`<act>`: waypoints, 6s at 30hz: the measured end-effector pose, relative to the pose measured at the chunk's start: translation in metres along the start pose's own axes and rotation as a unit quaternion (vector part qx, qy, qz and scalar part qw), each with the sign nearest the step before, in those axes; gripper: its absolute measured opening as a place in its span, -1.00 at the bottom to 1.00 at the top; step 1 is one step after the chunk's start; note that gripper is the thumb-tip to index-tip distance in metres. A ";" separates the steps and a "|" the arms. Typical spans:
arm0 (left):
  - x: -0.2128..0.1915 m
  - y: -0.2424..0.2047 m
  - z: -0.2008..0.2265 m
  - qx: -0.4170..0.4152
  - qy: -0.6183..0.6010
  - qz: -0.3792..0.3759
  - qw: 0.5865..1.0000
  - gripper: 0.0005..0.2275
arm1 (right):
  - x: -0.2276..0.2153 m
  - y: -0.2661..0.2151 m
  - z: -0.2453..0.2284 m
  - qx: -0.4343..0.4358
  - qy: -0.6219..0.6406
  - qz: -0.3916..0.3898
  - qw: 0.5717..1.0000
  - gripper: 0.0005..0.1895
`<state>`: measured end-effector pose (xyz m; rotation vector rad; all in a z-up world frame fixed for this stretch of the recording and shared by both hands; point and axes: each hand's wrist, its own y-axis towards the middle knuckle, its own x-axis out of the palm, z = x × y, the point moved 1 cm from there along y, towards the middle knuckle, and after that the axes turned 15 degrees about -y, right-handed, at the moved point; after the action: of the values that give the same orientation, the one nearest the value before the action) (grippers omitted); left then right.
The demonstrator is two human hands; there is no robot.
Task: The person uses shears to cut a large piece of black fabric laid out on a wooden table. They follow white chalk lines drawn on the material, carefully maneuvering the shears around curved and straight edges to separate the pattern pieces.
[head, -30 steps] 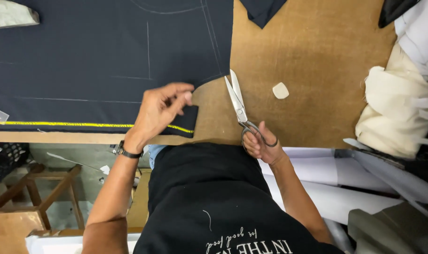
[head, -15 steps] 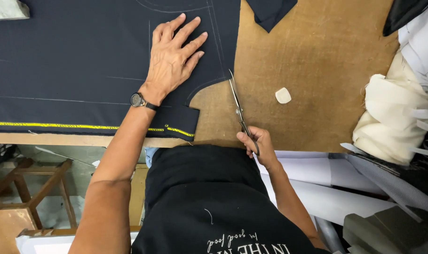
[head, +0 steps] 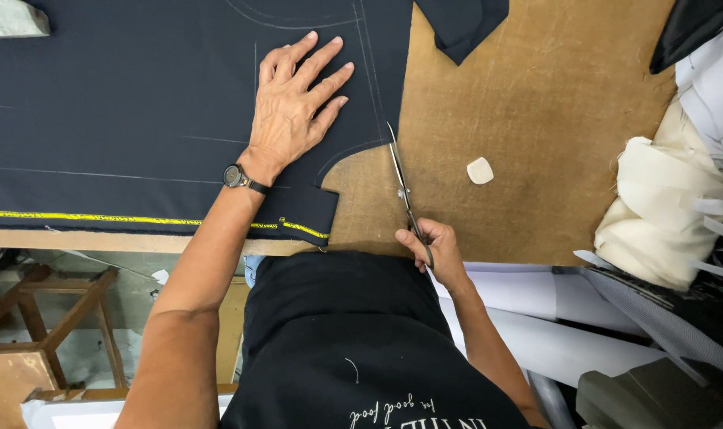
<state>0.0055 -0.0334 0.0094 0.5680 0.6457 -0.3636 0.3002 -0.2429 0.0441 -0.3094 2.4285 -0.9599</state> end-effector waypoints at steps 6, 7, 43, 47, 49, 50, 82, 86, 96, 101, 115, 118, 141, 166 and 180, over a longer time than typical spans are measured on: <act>0.000 0.000 0.001 -0.004 0.001 -0.004 1.000 -0.72 | 0.002 -0.001 -0.001 0.007 -0.004 0.002 1.000 -0.53; -0.001 0.001 0.001 -0.004 0.002 -0.004 1.000 -0.72 | 0.003 0.000 -0.002 0.007 -0.004 0.002 1.000 -0.53; -0.001 0.001 0.001 -0.018 0.018 -0.016 1.000 -0.70 | 0.005 0.018 -0.027 0.029 0.007 0.014 0.999 -0.47; -0.001 0.001 0.001 -0.021 0.029 -0.011 0.999 -0.70 | 0.006 0.020 -0.027 0.038 0.002 0.019 0.999 -0.50; -0.001 0.001 0.001 -0.024 0.028 -0.011 0.999 -0.70 | 0.007 0.020 -0.029 0.036 -0.003 0.021 0.999 -0.52; -0.001 0.001 0.001 -0.026 0.028 -0.011 0.999 -0.70 | 0.007 0.020 -0.030 0.032 -0.013 0.022 0.999 -0.50; 0.011 0.000 -0.002 -0.049 0.008 0.030 0.998 -0.71 | 0.012 0.048 -0.031 0.038 0.012 0.046 0.998 -0.52; 0.009 0.001 -0.002 -0.048 0.004 0.030 0.998 -0.70 | 0.011 0.051 -0.030 0.030 0.023 0.048 0.998 -0.52; 0.012 0.001 -0.003 -0.053 0.012 0.030 0.998 -0.59 | 0.009 0.070 -0.047 0.010 0.076 0.066 0.995 -0.53; 0.011 0.000 -0.003 -0.062 0.013 0.025 0.998 -0.58 | 0.009 0.070 -0.057 0.012 0.076 0.067 0.995 -0.55; 0.010 0.001 -0.002 -0.072 0.003 0.021 0.997 -0.58 | 0.010 0.071 -0.061 0.018 0.067 0.071 0.995 -0.54; 0.009 0.001 -0.002 -0.071 0.001 0.023 0.997 -0.58 | 0.010 0.071 -0.063 0.026 0.063 0.077 0.995 -0.54; 0.007 0.003 0.000 -0.082 0.001 0.020 0.996 -0.57 | 0.009 0.089 -0.074 0.016 0.090 0.086 0.992 -0.54; 0.007 0.004 -0.001 -0.081 0.008 0.020 0.996 -0.58 | 0.004 0.103 -0.074 0.027 0.095 0.087 0.991 -0.56; 0.006 0.004 -0.001 -0.083 0.004 0.023 0.996 -0.58 | 0.003 0.101 -0.087 0.029 0.059 0.087 0.994 -0.51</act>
<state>0.0118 -0.0306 0.0065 0.4256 0.6627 -0.2614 0.2492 -0.1209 0.0279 -0.0189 2.4795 -0.9928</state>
